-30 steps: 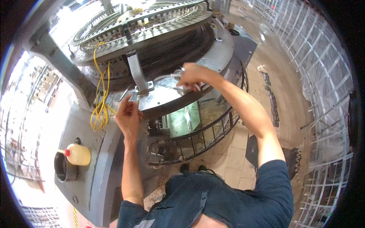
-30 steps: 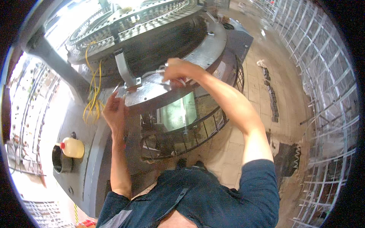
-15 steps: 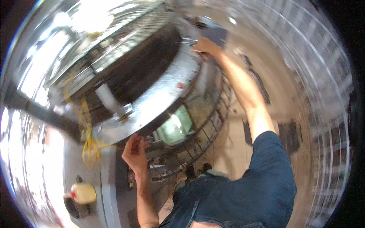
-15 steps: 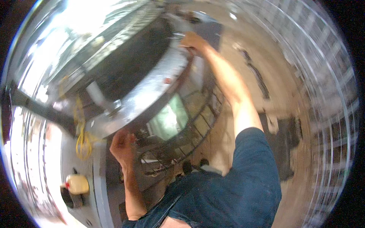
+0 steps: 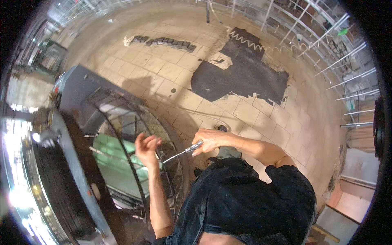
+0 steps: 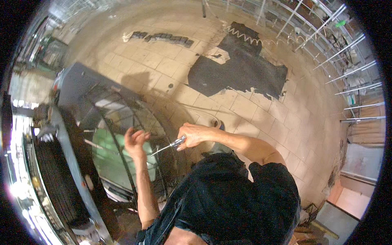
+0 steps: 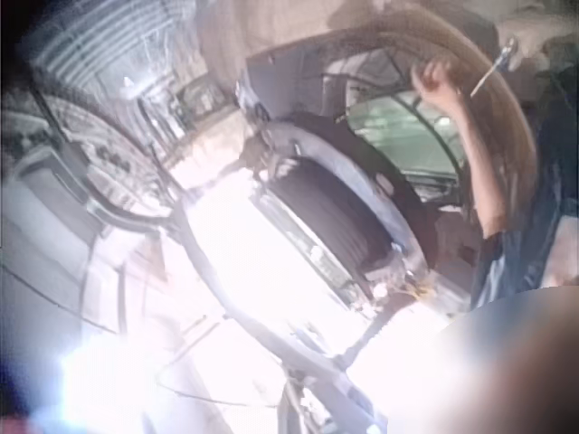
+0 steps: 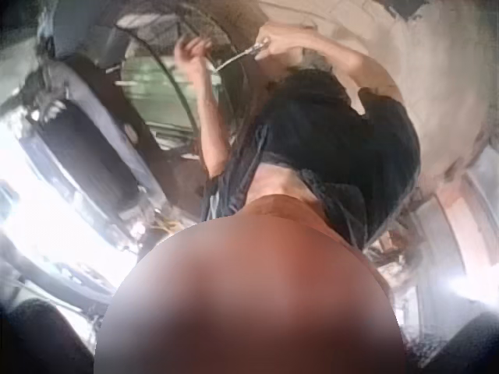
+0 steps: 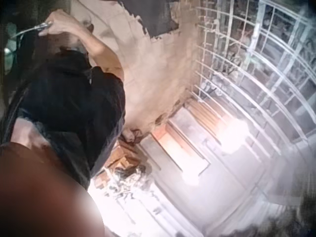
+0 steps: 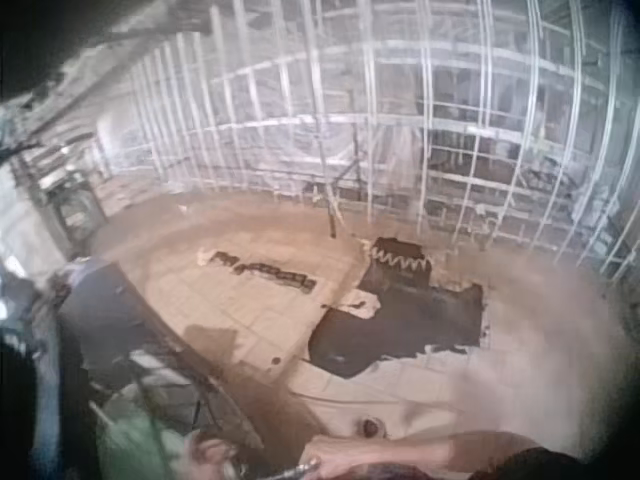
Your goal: The person installs small metal components into a large industrial machine using a wrench. They pick up parts from the floor, tighten them into place, and repeat the process for several units.
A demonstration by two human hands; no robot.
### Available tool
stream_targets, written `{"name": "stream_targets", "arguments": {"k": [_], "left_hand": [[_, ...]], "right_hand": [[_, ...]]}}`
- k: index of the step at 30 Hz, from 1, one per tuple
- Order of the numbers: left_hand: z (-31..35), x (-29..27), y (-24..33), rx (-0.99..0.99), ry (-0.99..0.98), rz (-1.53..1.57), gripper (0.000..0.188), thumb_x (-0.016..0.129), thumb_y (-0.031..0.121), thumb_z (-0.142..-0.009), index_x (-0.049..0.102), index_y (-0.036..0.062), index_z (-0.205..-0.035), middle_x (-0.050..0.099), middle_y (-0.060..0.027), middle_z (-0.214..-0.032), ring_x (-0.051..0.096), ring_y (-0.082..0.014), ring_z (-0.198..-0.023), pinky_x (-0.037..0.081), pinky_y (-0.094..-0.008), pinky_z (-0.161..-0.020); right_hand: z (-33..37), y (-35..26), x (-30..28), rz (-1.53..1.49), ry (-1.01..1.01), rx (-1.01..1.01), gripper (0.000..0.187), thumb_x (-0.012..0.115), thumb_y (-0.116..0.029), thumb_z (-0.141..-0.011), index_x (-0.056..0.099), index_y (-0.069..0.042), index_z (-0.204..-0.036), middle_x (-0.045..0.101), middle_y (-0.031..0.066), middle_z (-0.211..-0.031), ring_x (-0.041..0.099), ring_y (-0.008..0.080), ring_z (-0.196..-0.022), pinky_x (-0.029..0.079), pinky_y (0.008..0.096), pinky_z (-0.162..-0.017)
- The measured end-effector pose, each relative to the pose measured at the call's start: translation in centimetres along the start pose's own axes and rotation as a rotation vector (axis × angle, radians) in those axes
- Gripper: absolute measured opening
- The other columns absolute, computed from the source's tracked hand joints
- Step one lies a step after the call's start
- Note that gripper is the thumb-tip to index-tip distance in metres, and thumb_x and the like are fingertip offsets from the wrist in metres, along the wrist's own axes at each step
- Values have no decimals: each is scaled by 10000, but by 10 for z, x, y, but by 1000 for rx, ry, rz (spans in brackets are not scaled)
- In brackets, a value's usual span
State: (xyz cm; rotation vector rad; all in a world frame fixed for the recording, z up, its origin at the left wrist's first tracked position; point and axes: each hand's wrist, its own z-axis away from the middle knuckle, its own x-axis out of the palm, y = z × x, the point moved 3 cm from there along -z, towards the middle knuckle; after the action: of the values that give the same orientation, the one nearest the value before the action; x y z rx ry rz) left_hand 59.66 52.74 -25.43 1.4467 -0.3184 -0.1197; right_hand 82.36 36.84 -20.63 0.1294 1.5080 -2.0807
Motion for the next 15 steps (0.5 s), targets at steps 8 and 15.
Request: {"name": "stream_targets", "arguments": {"k": [8,15], "left_hand": [[-131,172,-141,-395,129,382,472,657,-165,-881,562,24,-1303,699,-174,-1111,721,-303,-1012,638,-402,-844],[-214,165,-176,-565,213,100,479,699,-87,-903,531,15,-1340,698,-153,-1120,721,-274,-943,618,-425,-865]], "right_hand": [[32,239,-132,-149,450,392,268,781,-271,-859,728,-26,-765,604,98,-558,591,199,-502,479,384,-508],[49,472,-212,-656,441,593,238,750,-195,-849,662,-2,-741,635,103,-581,629,191,-464,505,351,-409]]}}
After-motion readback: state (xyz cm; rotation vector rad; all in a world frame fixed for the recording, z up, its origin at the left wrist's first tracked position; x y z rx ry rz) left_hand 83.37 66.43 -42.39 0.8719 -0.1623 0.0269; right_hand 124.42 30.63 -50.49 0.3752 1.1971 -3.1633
